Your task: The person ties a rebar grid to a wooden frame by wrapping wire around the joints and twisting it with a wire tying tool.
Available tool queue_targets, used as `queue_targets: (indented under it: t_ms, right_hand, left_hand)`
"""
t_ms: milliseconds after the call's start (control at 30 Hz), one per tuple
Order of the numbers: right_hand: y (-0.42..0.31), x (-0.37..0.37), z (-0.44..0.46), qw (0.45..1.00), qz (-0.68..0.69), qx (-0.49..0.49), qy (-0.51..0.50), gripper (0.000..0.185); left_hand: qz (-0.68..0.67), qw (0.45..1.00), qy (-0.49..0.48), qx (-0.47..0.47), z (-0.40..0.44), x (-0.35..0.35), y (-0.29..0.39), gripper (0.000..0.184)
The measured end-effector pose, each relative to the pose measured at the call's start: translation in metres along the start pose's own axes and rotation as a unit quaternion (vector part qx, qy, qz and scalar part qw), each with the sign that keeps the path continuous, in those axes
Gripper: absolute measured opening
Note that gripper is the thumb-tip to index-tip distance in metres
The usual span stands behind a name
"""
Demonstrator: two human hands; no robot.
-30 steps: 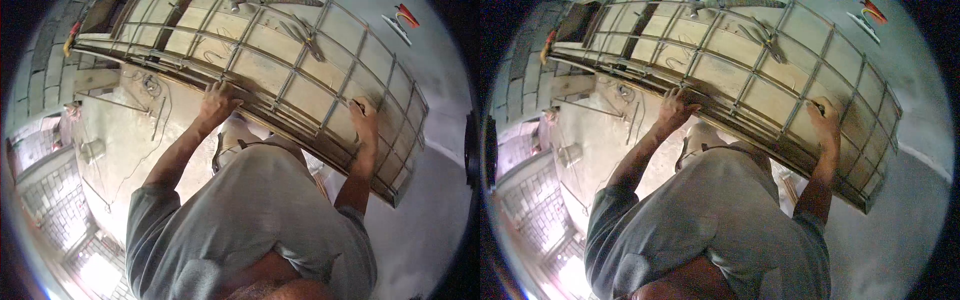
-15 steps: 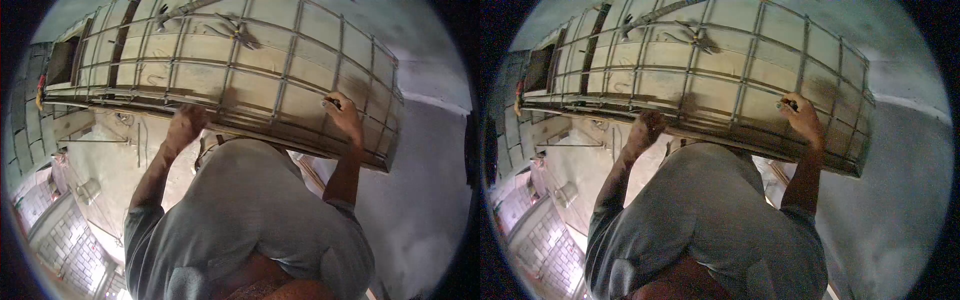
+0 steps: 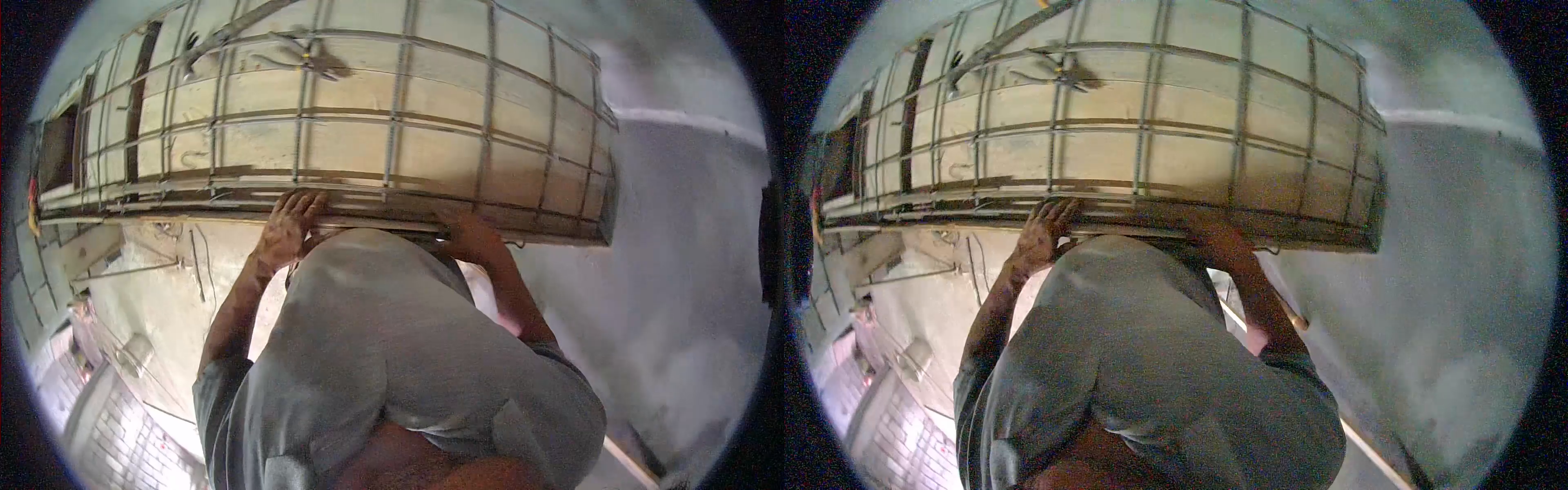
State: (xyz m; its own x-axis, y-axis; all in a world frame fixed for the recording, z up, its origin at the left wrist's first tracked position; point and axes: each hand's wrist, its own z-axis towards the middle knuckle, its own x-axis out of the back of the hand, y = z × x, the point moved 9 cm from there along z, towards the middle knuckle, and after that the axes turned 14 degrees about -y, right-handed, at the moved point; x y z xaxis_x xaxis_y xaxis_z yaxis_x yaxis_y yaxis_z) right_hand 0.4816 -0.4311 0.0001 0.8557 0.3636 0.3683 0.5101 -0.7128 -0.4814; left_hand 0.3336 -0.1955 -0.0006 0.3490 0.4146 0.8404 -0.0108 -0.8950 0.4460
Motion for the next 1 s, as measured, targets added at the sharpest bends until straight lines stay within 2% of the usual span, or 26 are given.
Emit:
queue_targets:
  t_ms: [33, 100, 133, 200, 333, 400, 433, 467, 533, 600, 700, 733, 767, 833, 900, 933, 1000]
  right_hand:
    - [0.009, -0.010, 0.003, 1.000, 0.008, -0.009, 0.004, 0.076]
    - [0.020, -0.020, 0.012, 0.997, -0.025, -0.012, 0.076, 0.074]
    - [0.020, -0.025, 0.014, 0.997, -0.018, -0.013, 0.078, 0.074]
    - [0.016, -0.021, 0.011, 0.985, -0.109, -0.058, 0.117, 0.068]
    - [0.027, -0.023, 0.004, 0.988, -0.058, -0.114, 0.090, 0.058]
    - [0.022, -0.022, 0.009, 0.986, -0.065, -0.081, 0.129, 0.049]
    - [0.015, -0.018, 0.010, 0.987, -0.067, -0.067, 0.130, 0.049]
    - [0.009, -0.013, 0.007, 0.987, -0.069, -0.066, 0.127, 0.048]
    - [0.004, -0.007, 0.006, 0.987, -0.079, -0.054, 0.127, 0.047]
    - [-0.003, -0.002, 0.007, 0.986, -0.080, 0.019, 0.148, 0.050]
    - [-0.016, 0.008, 0.001, 0.994, -0.038, 0.024, 0.102, 0.045]
    - [-0.002, 0.001, 0.011, 0.993, -0.037, 0.040, 0.108, 0.046]
    - [0.012, -0.006, 0.023, 0.991, -0.036, 0.056, 0.112, 0.047]
    - [-0.007, 0.014, 0.006, 0.995, 0.062, 0.049, 0.066, 0.046]
    - [-0.027, 0.050, -0.008, 0.982, 0.151, 0.039, 0.107, 0.043]
    - [-0.035, 0.062, -0.008, 0.984, 0.142, 0.044, 0.103, 0.043]
    - [-0.036, 0.113, -0.016, 0.967, 0.104, 0.017, 0.231, 0.040]
  left_hand:
    - [0.056, 0.998, 0.003, -0.010, 0.000, -0.008, 0.002, 0.063]
    - [0.057, 0.998, 0.008, -0.007, 0.004, -0.018, -0.003, 0.061]
    - [0.061, 0.998, 0.017, 0.007, 0.005, -0.019, -0.006, 0.061]
    - [0.083, 0.996, 0.011, 0.008, 0.008, -0.022, -0.002, 0.060]
    - [0.050, 0.998, 0.028, -0.002, 0.012, -0.027, 0.001, 0.058]
    - [0.037, 0.999, 0.028, 0.014, 0.008, -0.031, -0.009, 0.056]
    - [0.024, 0.997, 0.073, -0.008, 0.004, -0.020, -0.003, 0.055]
    - [0.065, 0.997, 0.042, 0.011, 0.006, -0.025, -0.002, 0.052]
    - [0.056, 0.995, 0.083, 0.011, 0.001, -0.020, -0.003, 0.048]
    - [0.042, 0.998, 0.044, 0.029, 0.004, -0.019, -0.005, 0.046]
    - [0.049, 0.997, -0.019, 0.057, 0.003, -0.034, -0.015, 0.054]
    - [0.063, 0.994, -0.010, 0.086, 0.002, -0.035, -0.018, 0.054]
    - [0.042, 0.997, 0.009, 0.057, 0.001, -0.031, -0.017, 0.052]
    - [0.042, 0.996, -0.005, 0.078, -0.001, -0.025, -0.016, 0.052]
    - [0.037, 0.996, -0.009, 0.086, -0.003, -0.024, -0.018, 0.055]
    - [0.031, 0.997, -0.015, 0.071, -0.004, -0.023, -0.014, 0.059]
    - [0.007, 0.997, 0.005, 0.075, -0.006, -0.018, -0.013, 0.057]
